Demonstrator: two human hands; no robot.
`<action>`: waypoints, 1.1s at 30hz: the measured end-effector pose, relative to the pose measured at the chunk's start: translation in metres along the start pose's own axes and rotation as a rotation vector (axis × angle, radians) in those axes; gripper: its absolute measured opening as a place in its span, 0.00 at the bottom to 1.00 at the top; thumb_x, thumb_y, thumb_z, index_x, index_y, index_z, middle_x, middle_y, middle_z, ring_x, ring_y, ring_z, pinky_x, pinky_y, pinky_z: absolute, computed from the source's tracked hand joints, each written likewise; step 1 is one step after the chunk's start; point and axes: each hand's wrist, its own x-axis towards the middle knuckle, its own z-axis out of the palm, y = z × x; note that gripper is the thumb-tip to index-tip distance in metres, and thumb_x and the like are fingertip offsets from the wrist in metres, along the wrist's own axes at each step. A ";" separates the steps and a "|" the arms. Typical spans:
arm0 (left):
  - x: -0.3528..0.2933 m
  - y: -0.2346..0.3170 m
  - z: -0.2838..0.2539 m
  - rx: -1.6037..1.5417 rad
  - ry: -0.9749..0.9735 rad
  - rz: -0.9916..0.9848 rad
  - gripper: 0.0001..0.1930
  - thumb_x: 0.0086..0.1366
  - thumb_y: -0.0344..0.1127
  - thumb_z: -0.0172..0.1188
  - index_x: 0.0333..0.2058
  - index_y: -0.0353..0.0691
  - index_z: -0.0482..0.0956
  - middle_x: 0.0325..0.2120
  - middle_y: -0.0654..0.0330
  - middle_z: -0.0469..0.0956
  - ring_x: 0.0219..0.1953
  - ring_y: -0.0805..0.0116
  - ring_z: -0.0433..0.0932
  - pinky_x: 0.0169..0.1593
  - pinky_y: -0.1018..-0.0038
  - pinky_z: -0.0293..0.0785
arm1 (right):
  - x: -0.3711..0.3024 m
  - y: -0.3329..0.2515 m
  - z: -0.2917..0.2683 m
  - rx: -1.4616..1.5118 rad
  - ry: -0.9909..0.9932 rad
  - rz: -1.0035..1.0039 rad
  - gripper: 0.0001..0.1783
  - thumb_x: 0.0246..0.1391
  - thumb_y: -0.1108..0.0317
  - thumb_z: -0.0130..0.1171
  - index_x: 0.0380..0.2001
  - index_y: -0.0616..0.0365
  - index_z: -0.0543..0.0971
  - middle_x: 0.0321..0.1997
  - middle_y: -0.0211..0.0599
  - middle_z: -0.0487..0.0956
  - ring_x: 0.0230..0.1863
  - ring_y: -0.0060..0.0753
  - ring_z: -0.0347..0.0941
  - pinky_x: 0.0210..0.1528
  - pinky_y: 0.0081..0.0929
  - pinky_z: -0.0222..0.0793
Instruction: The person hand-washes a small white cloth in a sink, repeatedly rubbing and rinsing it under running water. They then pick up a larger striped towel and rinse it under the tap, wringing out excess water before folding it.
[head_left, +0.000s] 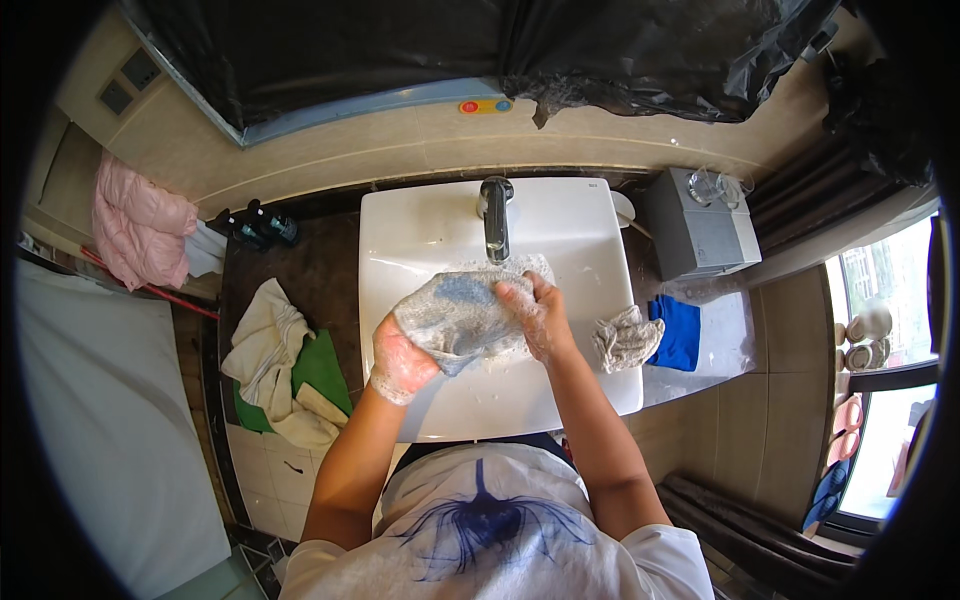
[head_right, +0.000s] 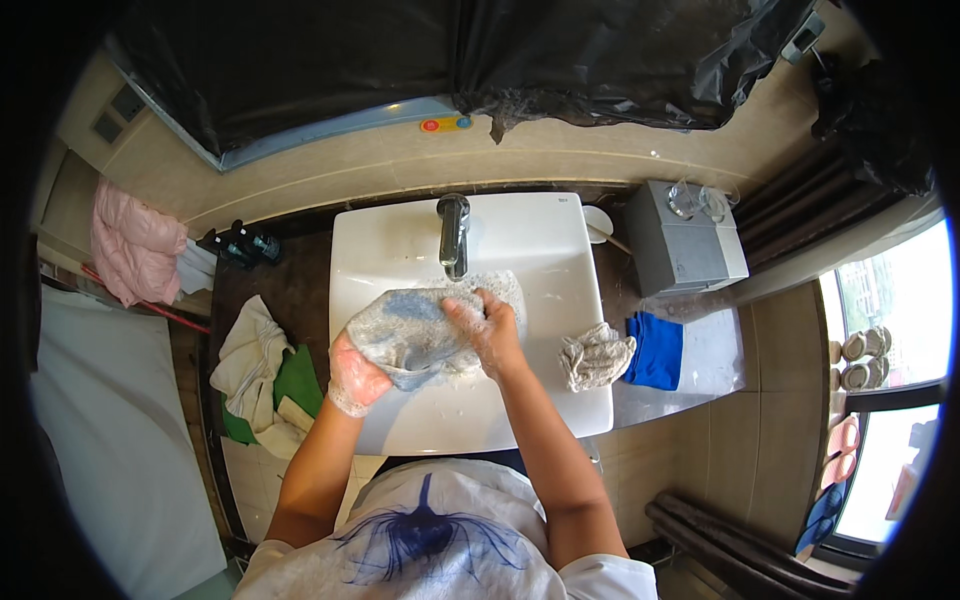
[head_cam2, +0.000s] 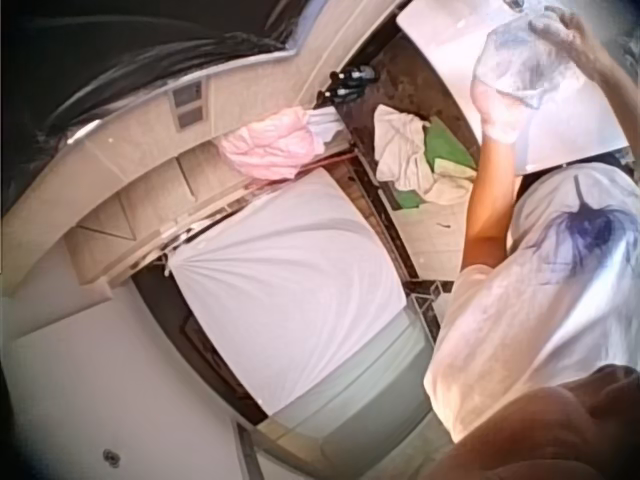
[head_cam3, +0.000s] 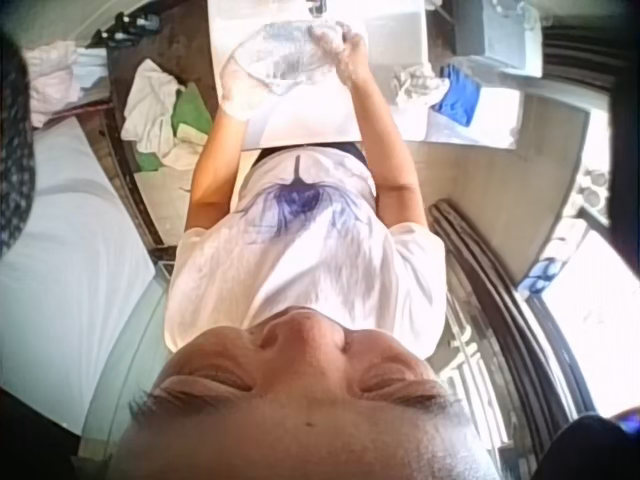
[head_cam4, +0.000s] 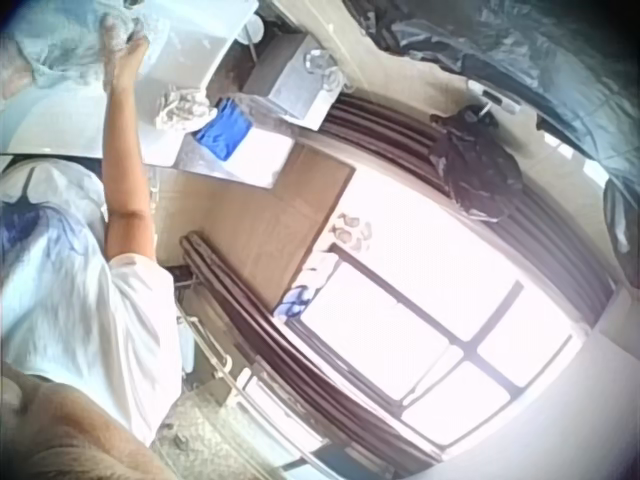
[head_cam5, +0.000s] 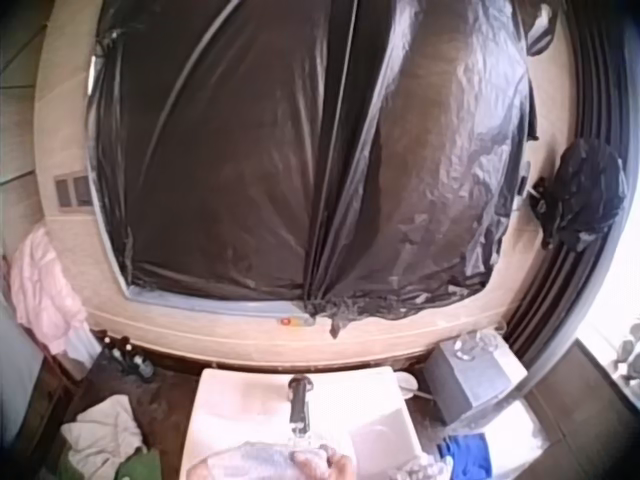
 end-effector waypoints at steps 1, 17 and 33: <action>0.001 0.000 0.000 -0.019 0.030 -0.027 0.28 0.68 0.51 0.46 0.59 0.39 0.67 0.56 0.51 0.71 0.58 0.53 0.69 0.61 0.56 0.65 | 0.002 0.000 0.002 0.023 0.047 -0.054 0.18 0.53 0.67 0.67 0.45 0.61 0.75 0.34 0.34 0.79 0.34 0.21 0.73 0.34 0.18 0.71; 0.032 -0.059 -0.006 0.191 0.218 -0.022 0.21 0.73 0.53 0.44 0.54 0.44 0.69 0.46 0.65 0.74 0.49 0.72 0.72 0.53 0.74 0.68 | 0.018 0.037 0.049 -1.012 0.406 -0.710 0.13 0.55 0.66 0.56 0.18 0.55 0.75 0.16 0.42 0.74 0.14 0.46 0.71 0.18 0.38 0.66; 0.017 -0.011 0.002 0.351 0.299 0.268 0.19 0.71 0.51 0.48 0.40 0.40 0.75 0.35 0.61 0.78 0.40 0.69 0.77 0.49 0.69 0.71 | 0.010 0.001 0.004 -0.912 -0.142 -0.531 0.24 0.49 0.46 0.66 0.21 0.59 0.77 0.19 0.43 0.76 0.22 0.47 0.74 0.27 0.37 0.69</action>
